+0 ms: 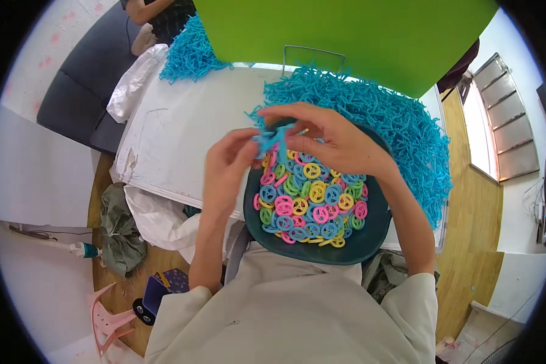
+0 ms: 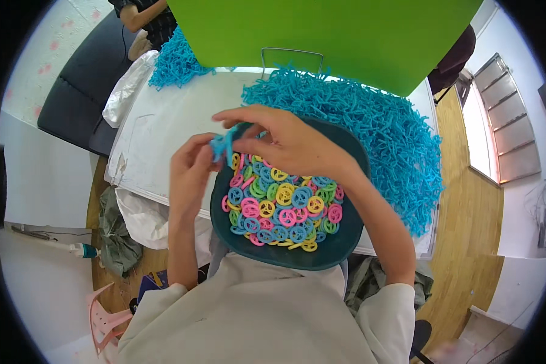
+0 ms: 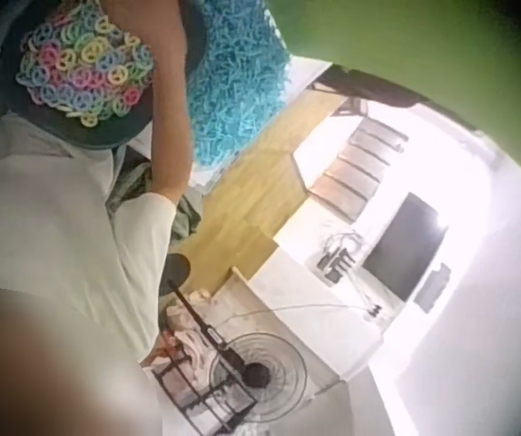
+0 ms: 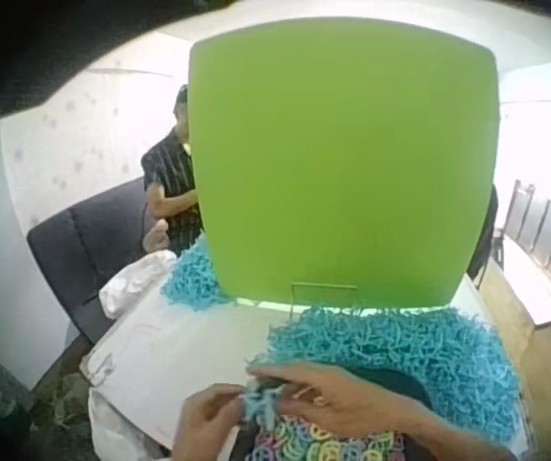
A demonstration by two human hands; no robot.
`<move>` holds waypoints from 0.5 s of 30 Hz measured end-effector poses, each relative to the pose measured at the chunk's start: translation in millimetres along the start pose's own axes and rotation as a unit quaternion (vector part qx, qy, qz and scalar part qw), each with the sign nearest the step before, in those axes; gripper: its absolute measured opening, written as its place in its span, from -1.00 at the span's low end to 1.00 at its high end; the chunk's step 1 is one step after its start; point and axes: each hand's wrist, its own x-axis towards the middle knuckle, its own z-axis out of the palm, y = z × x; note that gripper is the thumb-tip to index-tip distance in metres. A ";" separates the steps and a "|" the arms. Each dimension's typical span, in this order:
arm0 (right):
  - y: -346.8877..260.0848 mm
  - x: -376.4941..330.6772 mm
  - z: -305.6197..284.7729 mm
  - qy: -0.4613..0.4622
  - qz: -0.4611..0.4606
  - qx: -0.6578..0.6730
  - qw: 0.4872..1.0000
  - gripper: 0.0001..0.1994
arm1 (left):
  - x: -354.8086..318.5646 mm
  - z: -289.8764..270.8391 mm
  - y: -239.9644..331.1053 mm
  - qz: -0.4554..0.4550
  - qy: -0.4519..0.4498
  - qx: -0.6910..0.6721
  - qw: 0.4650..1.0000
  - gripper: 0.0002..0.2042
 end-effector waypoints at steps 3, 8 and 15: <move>13.2 -10.4 2.5 0.035 -0.073 0.112 0.990 -0.75 | 13.3 26.2 -1.3 -0.090 -0.091 -0.173 0.977 -0.72; 20.2 -52.9 1.4 0.148 -0.020 0.145 0.978 -0.76 | 14.7 40.4 -11.8 0.119 -0.052 0.315 0.940 -0.78; 10.1 -87.0 8.0 0.226 0.129 0.147 0.954 -0.81 | 6.9 40.5 -16.5 0.160 -0.155 0.503 0.835 -0.81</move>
